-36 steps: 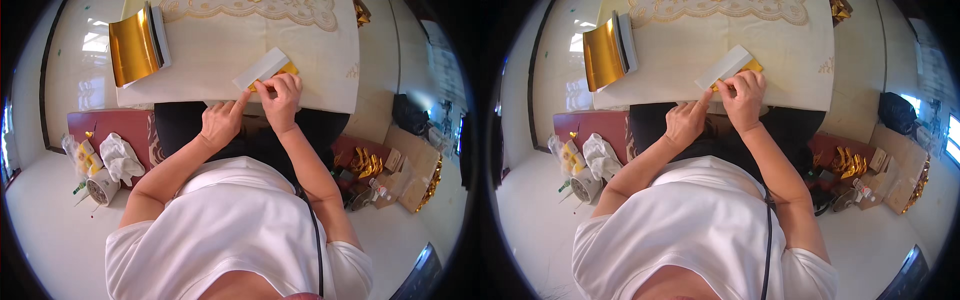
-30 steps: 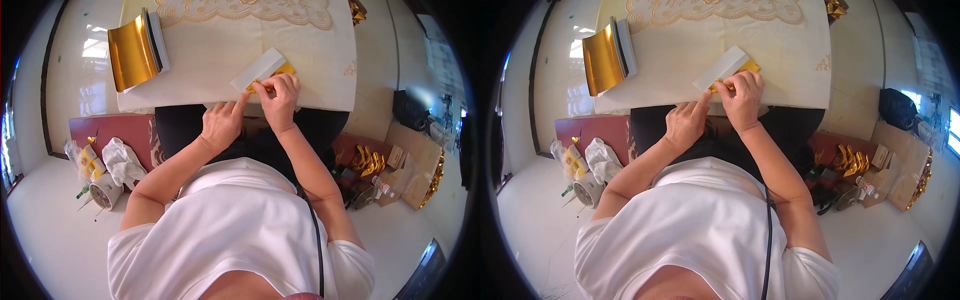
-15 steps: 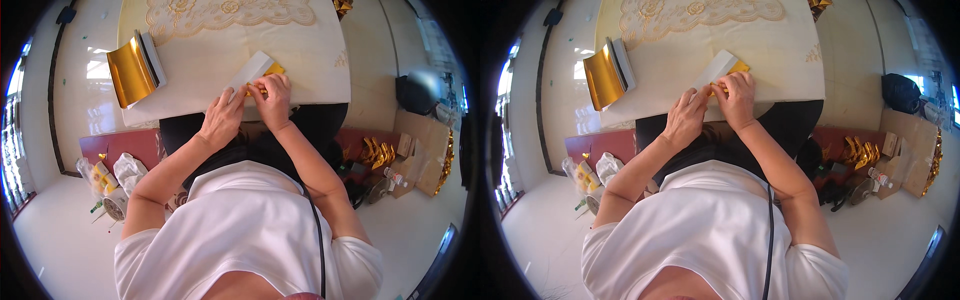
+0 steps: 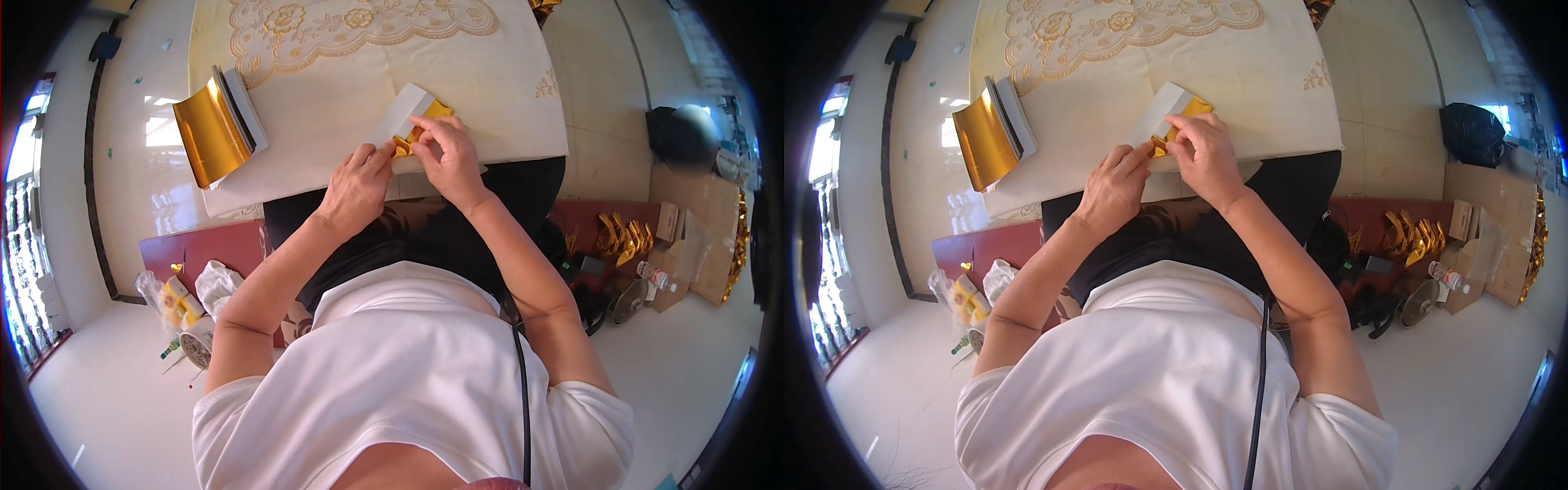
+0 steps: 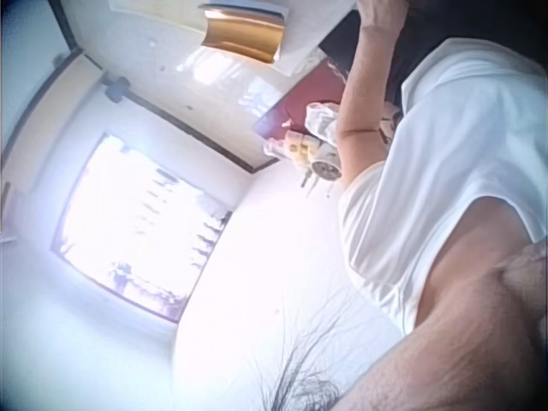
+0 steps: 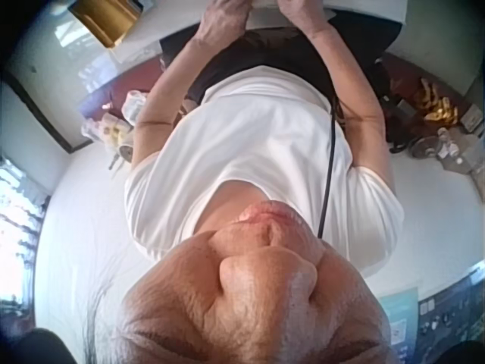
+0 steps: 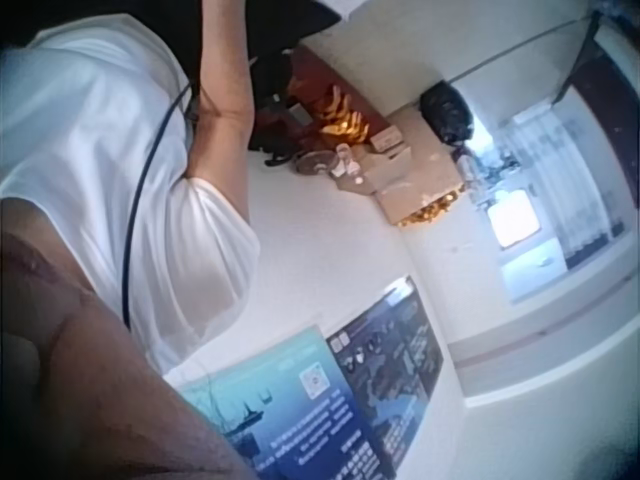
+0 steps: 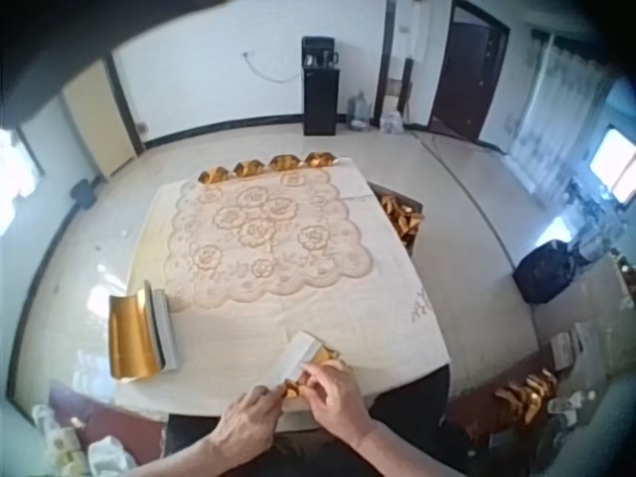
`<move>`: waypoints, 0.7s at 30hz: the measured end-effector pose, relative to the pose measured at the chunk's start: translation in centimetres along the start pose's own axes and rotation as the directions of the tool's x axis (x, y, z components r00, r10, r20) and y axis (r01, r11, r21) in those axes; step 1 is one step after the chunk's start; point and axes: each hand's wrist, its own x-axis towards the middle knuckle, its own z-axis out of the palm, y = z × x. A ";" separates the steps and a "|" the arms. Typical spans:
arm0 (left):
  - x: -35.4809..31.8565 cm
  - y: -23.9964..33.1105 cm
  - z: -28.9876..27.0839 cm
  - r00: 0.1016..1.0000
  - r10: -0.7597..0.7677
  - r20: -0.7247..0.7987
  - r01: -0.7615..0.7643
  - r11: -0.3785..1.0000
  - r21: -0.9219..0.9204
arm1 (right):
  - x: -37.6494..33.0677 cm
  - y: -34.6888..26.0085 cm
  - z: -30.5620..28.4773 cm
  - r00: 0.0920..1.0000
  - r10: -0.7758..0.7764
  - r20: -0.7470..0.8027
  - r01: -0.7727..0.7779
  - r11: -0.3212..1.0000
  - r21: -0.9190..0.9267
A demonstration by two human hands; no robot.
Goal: The person folds a sheet of gold foil paper into an ingot shape by hand, sets it alongside other folded ingots on the table, and takes another sheet from a stack to fold.
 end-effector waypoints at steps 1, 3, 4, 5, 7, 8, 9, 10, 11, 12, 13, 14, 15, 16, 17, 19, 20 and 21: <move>0.1 -0.1 0.0 1.000 -0.003 0.000 0.003 1.000 -0.008 | 0.0 0.0 0.1 1.000 -0.018 0.007 0.018 0.999 -0.026; 0.3 -0.2 -0.1 1.000 -0.011 -0.004 0.011 1.000 -0.028 | 0.1 0.1 0.2 0.999 -0.047 0.017 0.048 0.997 -0.063; 0.4 -0.2 -0.2 1.000 -0.014 -0.008 0.014 0.999 -0.040 | 0.2 0.2 0.2 0.998 -0.059 0.020 0.060 0.995 -0.074; 0.5 -0.2 -0.2 1.000 -0.018 -0.012 0.017 0.998 -0.053 | 0.2 0.2 0.2 0.997 -0.067 0.024 0.069 0.994 -0.082; 0.6 -0.2 -0.3 1.000 -0.013 -0.026 0.011 0.998 -0.062 | 0.2 0.4 0.2 0.997 -0.077 0.032 0.079 0.993 -0.089; 0.6 -0.2 -0.3 0.999 -0.011 -0.032 0.009 0.998 -0.069 | 0.1 0.5 0.1 0.996 -0.080 0.036 0.083 0.992 -0.091; 0.7 -0.3 -0.4 0.999 -0.008 -0.038 0.005 0.997 -0.072 | 0.1 0.6 0.1 0.996 -0.083 0.037 0.086 0.992 -0.091; 0.7 -0.3 -0.4 0.999 -0.006 -0.043 0.003 0.997 -0.077 | 0.1 0.6 0.0 0.996 -0.086 0.039 0.089 0.992 -0.090; 0.8 -0.4 -0.5 0.999 -0.004 -0.049 0.000 0.997 -0.082 | 0.1 0.7 0.0 0.995 -0.086 0.043 0.090 0.992 -0.087; 0.9 -0.4 -0.6 0.999 -0.009 -0.052 0.004 0.996 -0.091 | 0.1 0.7 -0.1 0.996 -0.081 0.045 0.085 0.993 -0.077; 0.9 -0.5 -0.6 0.998 -0.014 -0.054 0.008 0.995 -0.100 | 0.1 0.8 -0.2 0.996 -0.072 0.052 0.075 0.995 -0.064; 1.0 -0.5 -0.7 0.998 -0.022 -0.053 0.016 0.993 -0.114 | 0.1 0.8 -0.3 0.997 -0.061 0.055 0.063 0.997 -0.045; 1.1 -0.5 -0.8 0.998 -0.028 -0.057 0.021 0.992 -0.121 | 0.1 0.8 -0.4 0.996 -0.060 0.063 0.063 0.997 -0.044; 1.1 -0.5 -0.7 0.998 -0.036 -0.058 0.028 0.991 -0.132 | 0.1 0.8 -0.5 0.996 -0.057 0.066 0.060 0.997 -0.038; 1.1 -0.5 -0.7 0.997 -0.047 -0.056 0.038 0.988 -0.147 | 0.1 0.8 -0.6 0.997 -0.051 0.065 0.052 0.998 -0.025; 1.3 -0.7 -0.3 0.995 -0.047 -0.087 0.034 0.988 -0.149 | -0.1 0.8 -0.7 0.988 -0.133 0.074 0.140 0.985 -0.098; 1.3 -1.0 0.0 0.993 -0.054 -0.101 0.037 0.987 -0.156 | -0.2 0.9 -0.7 0.982 -0.165 0.086 0.176 0.975 -0.134; 1.2 -1.2 0.3 0.994 -0.052 -0.096 0.037 0.987 -0.156 | -0.3 0.9 -0.7 0.972 -0.210 0.102 0.223 0.964 -0.145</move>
